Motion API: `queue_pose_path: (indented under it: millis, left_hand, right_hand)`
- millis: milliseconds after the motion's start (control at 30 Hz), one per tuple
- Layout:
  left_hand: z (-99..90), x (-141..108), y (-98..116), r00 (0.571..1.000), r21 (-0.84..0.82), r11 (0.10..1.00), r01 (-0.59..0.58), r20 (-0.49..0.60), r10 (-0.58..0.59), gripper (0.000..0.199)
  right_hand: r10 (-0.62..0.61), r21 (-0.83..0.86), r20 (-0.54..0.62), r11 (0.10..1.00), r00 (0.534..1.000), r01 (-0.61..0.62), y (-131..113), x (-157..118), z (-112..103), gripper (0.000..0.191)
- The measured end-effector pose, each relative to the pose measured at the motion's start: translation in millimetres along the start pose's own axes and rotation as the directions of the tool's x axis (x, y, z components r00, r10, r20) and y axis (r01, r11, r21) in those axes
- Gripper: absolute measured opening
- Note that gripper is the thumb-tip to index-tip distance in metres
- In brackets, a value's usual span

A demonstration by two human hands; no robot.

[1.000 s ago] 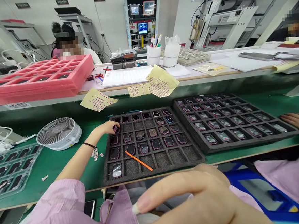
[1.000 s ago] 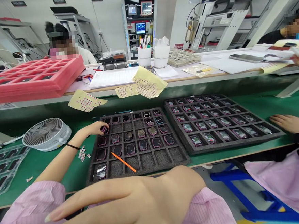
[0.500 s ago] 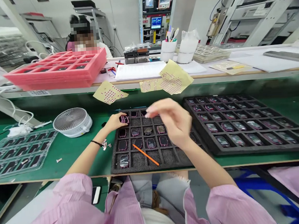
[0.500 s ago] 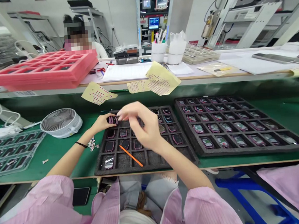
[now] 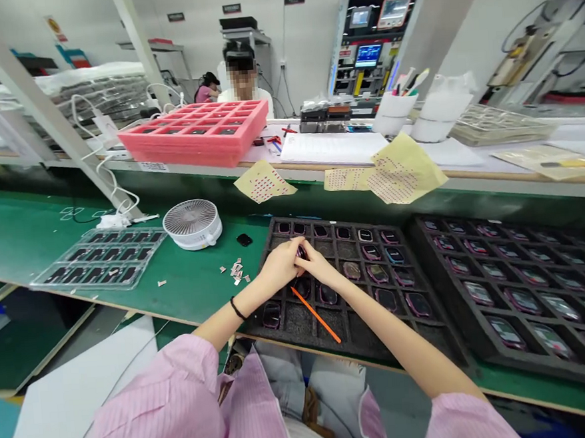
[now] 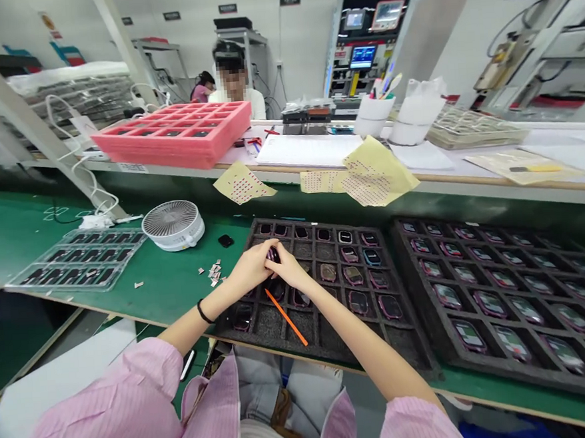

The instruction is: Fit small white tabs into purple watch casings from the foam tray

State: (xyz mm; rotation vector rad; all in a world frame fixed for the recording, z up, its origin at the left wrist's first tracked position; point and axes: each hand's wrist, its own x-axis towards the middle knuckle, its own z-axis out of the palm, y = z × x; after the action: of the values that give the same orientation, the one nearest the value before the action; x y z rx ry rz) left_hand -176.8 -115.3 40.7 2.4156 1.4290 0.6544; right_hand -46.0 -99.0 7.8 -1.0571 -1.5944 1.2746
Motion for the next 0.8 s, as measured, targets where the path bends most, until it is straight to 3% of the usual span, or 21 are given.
queue_pose_path:
  millis: [133, 233, 300, 367, 433, 500, 633, 800]
  left_hand:
    - [8.7, -8, 2, 0.998, 0.051, 0.998, 0.021, 0.057, -0.024, 0.062]
    - [-6.9, -16, -12, 0.994, -0.037, 0.999, -0.005, 0.111, 0.009, 0.059]
    - [-24.6, -24, -30, 0.995, -0.057, 0.998, -0.015, 0.093, 0.02, 0.039]
    - [-40.4, -35, -52, 0.992, 0.038, 0.994, 0.1, 0.076, -0.103, 0.024]
    - [-49.2, -47, -71, 0.953, 0.175, 0.954, 0.242, 0.144, -0.268, 0.021]
    - [-49.8, -58, -83, 0.908, 0.29, 0.91, 0.297, 0.209, -0.363, 0.017]
    - [-40.4, -67, -88, 0.863, 0.343, 0.869, 0.357, 0.235, -0.447, 0.017]
    - [-39.8, -62, -91, 0.844, 0.28, 0.871, 0.405, 0.253, -0.474, 0.009]
  right_hand:
    - [0.065, 0.099, -0.049, 0.993, 0.997, -0.06, 16, -2, 11, 0.039]
    - [0.22, 0.304, -0.009, 0.93, 0.976, -0.207, 20, -6, 12, 0.034]
    - [0.293, 0.482, 0.043, 0.831, 0.955, -0.277, 18, -8, 7, 0.032]
    - [0.338, 0.636, 0.099, 0.702, 0.936, -0.321, 15, -8, -1, 0.028]
    - [0.361, 0.729, 0.136, 0.594, 0.922, -0.34, 12, -7, -7, 0.026]
    - [0.37, 0.766, 0.15, 0.543, 0.917, -0.344, 11, -7, -11, 0.026]
    - [0.348, 0.761, 0.154, 0.555, 0.925, -0.336, 13, -8, -9, 0.025]
    - [0.314, 0.748, 0.142, 0.588, 0.939, -0.31, 15, -10, -7, 0.026]
